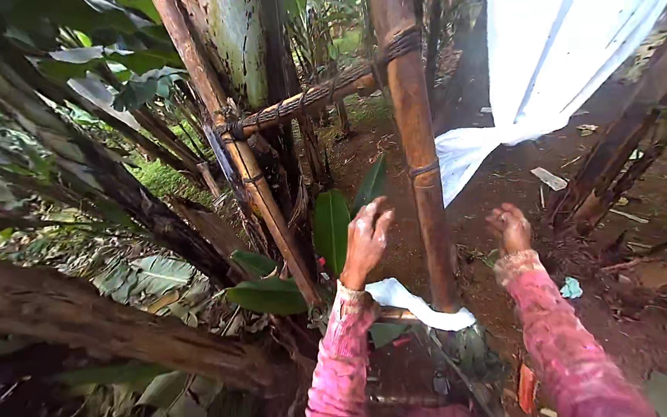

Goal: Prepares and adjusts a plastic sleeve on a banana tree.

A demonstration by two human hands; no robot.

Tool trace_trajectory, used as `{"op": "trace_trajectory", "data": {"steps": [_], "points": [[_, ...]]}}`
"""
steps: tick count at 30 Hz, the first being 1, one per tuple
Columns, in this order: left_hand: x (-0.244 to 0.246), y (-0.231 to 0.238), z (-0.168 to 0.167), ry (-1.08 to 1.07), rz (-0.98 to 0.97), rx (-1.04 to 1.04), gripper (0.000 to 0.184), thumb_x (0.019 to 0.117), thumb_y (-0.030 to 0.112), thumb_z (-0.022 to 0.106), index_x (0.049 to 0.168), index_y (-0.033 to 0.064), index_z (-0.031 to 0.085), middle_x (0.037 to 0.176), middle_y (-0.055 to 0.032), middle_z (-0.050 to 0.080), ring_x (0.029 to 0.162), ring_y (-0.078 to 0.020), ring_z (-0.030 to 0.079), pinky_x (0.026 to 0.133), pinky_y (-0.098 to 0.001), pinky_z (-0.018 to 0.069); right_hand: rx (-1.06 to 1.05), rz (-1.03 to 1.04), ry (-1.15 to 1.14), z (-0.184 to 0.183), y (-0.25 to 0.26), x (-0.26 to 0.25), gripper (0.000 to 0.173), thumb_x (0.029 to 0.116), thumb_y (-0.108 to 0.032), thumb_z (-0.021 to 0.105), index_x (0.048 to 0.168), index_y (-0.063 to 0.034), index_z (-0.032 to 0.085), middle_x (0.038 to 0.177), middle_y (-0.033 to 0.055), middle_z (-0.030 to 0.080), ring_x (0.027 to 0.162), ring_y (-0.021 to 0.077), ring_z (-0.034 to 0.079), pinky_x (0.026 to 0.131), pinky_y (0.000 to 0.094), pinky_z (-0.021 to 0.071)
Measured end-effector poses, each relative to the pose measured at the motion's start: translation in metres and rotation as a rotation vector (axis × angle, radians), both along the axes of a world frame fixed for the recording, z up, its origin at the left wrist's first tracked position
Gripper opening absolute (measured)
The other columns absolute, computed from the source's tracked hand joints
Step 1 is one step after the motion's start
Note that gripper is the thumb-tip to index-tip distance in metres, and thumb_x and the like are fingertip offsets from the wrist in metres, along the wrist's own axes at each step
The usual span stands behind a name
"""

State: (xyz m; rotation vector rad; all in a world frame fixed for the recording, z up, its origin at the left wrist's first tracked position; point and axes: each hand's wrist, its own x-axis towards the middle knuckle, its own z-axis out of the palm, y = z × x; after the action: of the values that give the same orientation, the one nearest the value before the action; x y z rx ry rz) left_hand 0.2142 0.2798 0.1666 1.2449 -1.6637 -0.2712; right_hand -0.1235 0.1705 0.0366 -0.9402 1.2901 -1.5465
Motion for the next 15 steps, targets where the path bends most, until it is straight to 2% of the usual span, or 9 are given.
{"op": "trace_trajectory", "data": {"steps": [2, 4, 6, 7, 9, 11, 12, 14, 15], "points": [[0.024, 0.014, -0.048, 0.166, 0.453, 0.002, 0.039, 0.1006, 0.028, 0.061, 0.132, 0.005, 0.064, 0.121, -0.0161, 0.067, 0.111, -0.0258, 0.065, 0.098, -0.0453, 0.0545, 0.122, 0.274, -0.061, -0.05, 0.064, 0.026, 0.044, 0.1055, -0.019, 0.033, 0.142, 0.0011, 0.047, 0.123, 0.0183, 0.067, 0.098, 0.027, 0.071, 0.082, 0.0435, 0.0604], [0.044, 0.017, -0.086, 0.214, 0.786, 0.187, 0.072, 0.095, 0.034, 0.067, 0.151, -0.0039, 0.041, 0.15, -0.0298, 0.044, 0.138, -0.0421, 0.047, 0.112, -0.055, 0.0413, 0.215, 0.487, -0.031, -0.057, 0.125, 0.055, 0.039, 0.1018, -0.017, 0.037, 0.127, 0.0035, 0.059, 0.108, 0.0122, 0.073, 0.087, 0.0172, 0.071, 0.077, 0.0344, 0.0597], [0.054, 0.011, -0.116, 0.281, 0.883, 0.436, 0.098, 0.0923, 0.043, 0.072, 0.159, -0.0058, 0.019, 0.161, -0.033, 0.027, 0.145, -0.0481, 0.035, 0.116, -0.0596, 0.0356, 0.383, 0.581, -0.001, -0.039, 0.181, 0.067, 0.039, 0.109, -0.02, 0.036, 0.134, 0.0027, 0.057, 0.12, 0.0134, 0.066, 0.106, 0.0141, 0.064, 0.095, 0.0314, 0.0528], [0.054, 0.008, -0.13, 0.346, 0.877, 0.515, 0.097, 0.0929, 0.043, 0.072, 0.158, -0.0062, 0.02, 0.155, -0.0346, 0.035, 0.14, -0.0494, 0.042, 0.111, -0.0617, 0.0398, 0.46, 0.57, 0.004, -0.033, 0.199, 0.066, 0.041, 0.1119, -0.023, 0.036, 0.138, 0.0013, 0.056, 0.129, 0.0158, 0.064, 0.117, 0.016, 0.062, 0.103, 0.0327, 0.0498], [0.042, 0.005, -0.147, 0.393, 0.801, 0.557, 0.069, 0.1019, 0.037, 0.061, 0.15, -0.0072, 0.039, 0.136, -0.034, 0.056, 0.125, -0.0476, 0.058, 0.103, -0.0626, 0.0469, 0.391, 0.645, 0.171, -0.034, 0.213, 0.053, 0.039, 0.111, -0.014, 0.037, 0.145, 0.0014, 0.05, 0.141, 0.0193, 0.058, 0.131, 0.0199, 0.055, 0.113, 0.0335, 0.0422], [0.016, 0.006, -0.144, 0.372, 0.76, 0.501, 0.052, 0.1096, 0.033, 0.046, 0.142, -0.0073, 0.049, 0.124, -0.0314, 0.064, 0.115, -0.0447, 0.064, 0.099, -0.0607, 0.0494, 0.194, 0.744, 0.511, -0.039, 0.217, 0.037, 0.055, 0.1001, -0.003, 0.053, 0.153, 0.0039, 0.041, 0.153, 0.0242, 0.048, 0.144, 0.0281, 0.046, 0.123, 0.0391, 0.0318], [0.003, 0.012, -0.138, 0.402, 0.758, 0.451, 0.05, 0.1109, 0.034, 0.042, 0.138, -0.0072, 0.052, 0.117, -0.0304, 0.066, 0.107, -0.043, 0.066, 0.094, -0.0596, 0.0518, 0.212, 0.734, 0.537, -0.03, 0.22, 0.038, 0.056, 0.0989, -0.002, 0.055, 0.153, 0.0036, 0.042, 0.153, 0.0228, 0.049, 0.144, 0.0269, 0.046, 0.124, 0.0385, 0.0309], [-0.015, 0.025, -0.131, 0.489, 0.693, 0.373, 0.048, 0.1113, 0.037, 0.04, 0.127, -0.0058, 0.056, 0.094, -0.0236, 0.065, 0.081, -0.0349, 0.065, 0.075, -0.0541, 0.0552, 0.193, 0.727, 0.413, -0.023, 0.222, 0.041, 0.043, 0.1059, -0.005, 0.049, 0.147, 0.0065, 0.047, 0.148, 0.0199, 0.055, 0.137, 0.0198, 0.053, 0.116, 0.0288, 0.0365], [-0.026, 0.035, -0.13, 0.516, 0.634, 0.358, 0.047, 0.1111, 0.037, 0.041, 0.121, -0.0051, 0.058, 0.085, -0.0201, 0.063, 0.072, -0.0314, 0.063, 0.068, -0.0515, 0.0546, -0.125, 0.698, 0.347, -0.065, 0.218, 0.041, 0.038, 0.1068, -0.008, 0.047, 0.137, 0.0156, 0.052, 0.135, 0.0283, 0.061, 0.124, 0.0235, 0.063, 0.106, 0.0238, 0.0456]]}}
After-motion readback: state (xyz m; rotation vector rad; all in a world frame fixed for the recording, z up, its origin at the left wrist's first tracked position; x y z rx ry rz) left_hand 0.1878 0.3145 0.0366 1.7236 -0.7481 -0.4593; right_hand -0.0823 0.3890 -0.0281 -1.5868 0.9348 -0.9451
